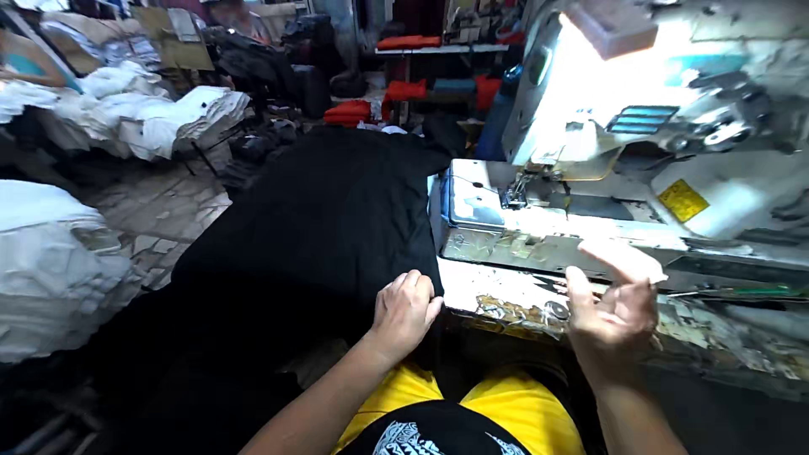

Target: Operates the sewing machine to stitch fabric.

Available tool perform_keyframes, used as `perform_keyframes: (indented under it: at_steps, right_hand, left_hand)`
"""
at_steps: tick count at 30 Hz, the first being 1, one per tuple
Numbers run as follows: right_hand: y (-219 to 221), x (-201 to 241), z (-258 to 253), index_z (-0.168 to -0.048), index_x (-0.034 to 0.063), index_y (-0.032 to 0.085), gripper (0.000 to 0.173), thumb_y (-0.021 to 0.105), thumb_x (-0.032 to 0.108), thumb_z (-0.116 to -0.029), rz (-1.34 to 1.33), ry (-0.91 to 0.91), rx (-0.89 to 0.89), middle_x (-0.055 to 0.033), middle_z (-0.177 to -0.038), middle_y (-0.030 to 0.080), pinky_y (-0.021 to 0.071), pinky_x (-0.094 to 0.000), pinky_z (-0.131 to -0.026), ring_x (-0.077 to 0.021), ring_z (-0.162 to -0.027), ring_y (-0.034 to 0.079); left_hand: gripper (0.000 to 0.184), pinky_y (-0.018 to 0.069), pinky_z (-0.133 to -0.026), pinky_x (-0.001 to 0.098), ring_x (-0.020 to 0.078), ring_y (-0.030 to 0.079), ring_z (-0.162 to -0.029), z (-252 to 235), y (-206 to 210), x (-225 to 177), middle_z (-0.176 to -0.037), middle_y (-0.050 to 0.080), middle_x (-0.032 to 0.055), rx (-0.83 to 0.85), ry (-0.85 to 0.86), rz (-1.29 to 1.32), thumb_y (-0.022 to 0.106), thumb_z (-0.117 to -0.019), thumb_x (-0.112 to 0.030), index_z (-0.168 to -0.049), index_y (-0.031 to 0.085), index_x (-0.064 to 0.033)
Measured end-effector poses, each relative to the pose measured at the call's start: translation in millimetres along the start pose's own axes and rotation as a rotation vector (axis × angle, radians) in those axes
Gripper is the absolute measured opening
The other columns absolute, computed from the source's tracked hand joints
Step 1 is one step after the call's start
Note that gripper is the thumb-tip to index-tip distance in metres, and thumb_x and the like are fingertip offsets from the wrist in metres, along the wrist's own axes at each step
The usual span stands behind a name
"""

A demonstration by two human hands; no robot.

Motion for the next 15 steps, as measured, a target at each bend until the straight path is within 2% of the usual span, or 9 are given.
perform_keyframes:
  at_steps: [2, 3, 5, 7, 9, 10, 11, 13, 15]
  right_hand:
    - [4.5, 14.2, 17.7, -0.116, 0.0011, 0.063, 0.026, 0.062, 0.022, -0.0996, -0.137, 0.007, 0.063, -0.0047, -0.118, 0.069, 0.0519, -0.0234, -0.101, -0.0045, -0.119, 0.061]
    - [9.5, 19.7, 26.4, -0.116, 0.0033, 0.064, 0.024, 0.062, 0.021, -0.0996, -0.193, 0.018, 0.116, -0.002, -0.117, 0.069, 0.0515, -0.0237, -0.102, -0.003, -0.117, 0.062]
    - [21.2, 30.5, 40.5, -0.11, -0.0024, 0.069, 0.024, 0.062, 0.016, -0.0964, -0.222, 0.03, 0.19, -0.0081, -0.108, 0.073, 0.0521, -0.0251, -0.098, -0.0063, -0.108, 0.066]
    - [29.7, 42.0, 49.1, -0.107, -0.002, 0.073, 0.024, 0.062, 0.016, -0.0952, -0.212, 0.02, 0.269, -0.0095, -0.103, 0.075, 0.0521, -0.0219, -0.096, -0.0053, -0.103, 0.068]
    - [40.9, 49.5, 54.9, -0.11, 0.0012, 0.073, 0.028, 0.064, 0.024, -0.0967, -0.283, 0.039, 0.35, -0.0067, -0.107, 0.076, 0.0511, -0.0183, -0.096, -0.0018, -0.105, 0.067]
    - [48.5, 52.5, 57.1, -0.119, 0.0009, 0.07, 0.038, 0.066, 0.031, -0.0967, -0.343, 0.082, 0.42, -0.0069, -0.114, 0.074, 0.0518, -0.0185, -0.097, -0.002, -0.108, 0.066]
    - [56.2, 56.3, 59.2, -0.131, -0.0008, 0.064, 0.054, 0.069, 0.039, -0.0949, -0.386, 0.144, 0.51, -0.0091, -0.122, 0.071, 0.0528, -0.0204, -0.096, -0.0046, -0.111, 0.065]
    - [71.1, 67.2, 62.6, -0.146, -0.0037, 0.052, 0.079, 0.073, 0.047, -0.0888, -0.327, 0.258, 0.644, -0.0146, -0.126, 0.068, 0.0545, -0.0279, -0.09, -0.0128, -0.105, 0.066]
    - [83.5, 75.5, 67.8, -0.138, -0.0072, 0.057, 0.069, 0.072, 0.04, -0.0896, -0.235, 0.281, 0.603, -0.0139, -0.109, 0.072, 0.0571, -0.0328, -0.082, -0.0156, -0.092, 0.068]
  left_hand:
    - [0.029, 0.0535, -0.09, 0.0485, 0.0364, 0.066, -0.11, -5.2, -2.9, -6.8, -0.112, 0.068, 0.0219, 0.122, -0.044, -0.034, 0.057, -0.1022, -0.021, -0.108, 0.07, 0.0045]
    - [0.029, 0.0523, -0.092, 0.0501, 0.0374, 0.065, -0.112, -8.3, -3.8, -9.1, -0.115, 0.067, 0.0229, 0.188, -0.048, -0.047, 0.053, -0.1033, -0.018, -0.11, 0.068, 0.0055]
    - [0.03, 0.051, -0.092, 0.0526, 0.0388, 0.065, -0.112, -12.8, -5.6, -9.2, -0.115, 0.066, 0.0245, 0.255, -0.029, -0.038, 0.049, -0.1032, -0.017, -0.109, 0.066, 0.0072]
    - [0.027, 0.052, -0.082, 0.0483, 0.0339, 0.067, -0.095, -9.9, -8.3, 0.1, -0.097, 0.067, 0.0218, 0.123, 0.024, 0.151, 0.056, -0.0985, -0.017, -0.096, 0.068, 0.0077]
    - [0.018, 0.0437, -0.064, 0.0264, 0.0097, 0.053, -0.068, -4.8, -26.4, 8.4, -0.073, 0.056, 0.0037, -0.066, 0.039, 0.58, 0.063, -0.0925, -0.013, -0.081, 0.065, 0.0015]
    - [0.013, 0.0414, -0.06, 0.0181, 0.0, 0.049, -0.063, -1.5, -42.1, 7.2, -0.07, 0.054, -0.0041, -0.127, 0.043, 0.768, 0.064, -0.0914, -0.01, -0.081, 0.065, -0.0016]
    - [0.01, 0.0412, -0.058, 0.0144, -0.0043, 0.048, -0.06, 2.4, -56.9, 2.8, -0.069, 0.054, -0.0076, -0.169, 0.046, 0.882, 0.064, -0.0912, -0.008, -0.082, 0.065, -0.0033]
    - [0.009, 0.0467, -0.063, 0.0141, -0.0034, 0.055, -0.066, 8.0, -74.3, -6.1, -0.075, 0.06, -0.0043, -0.219, 0.104, 0.879, 0.067, -0.0925, -0.009, -0.087, 0.068, -0.0019]
    - [0.015, 0.0541, -0.076, 0.0237, 0.0079, 0.064, -0.08, 12.4, -73.4, -8.7, -0.088, 0.068, 0.0074, -0.24, 0.218, 0.668, 0.068, -0.0939, -0.012, -0.093, 0.072, 0.0027]
Point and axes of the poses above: each hand's wrist, its own z-axis away from the middle knuckle, its own y-axis out of the palm, x = y × z, the point moved 2 cm from there along -z, towards the middle knuckle
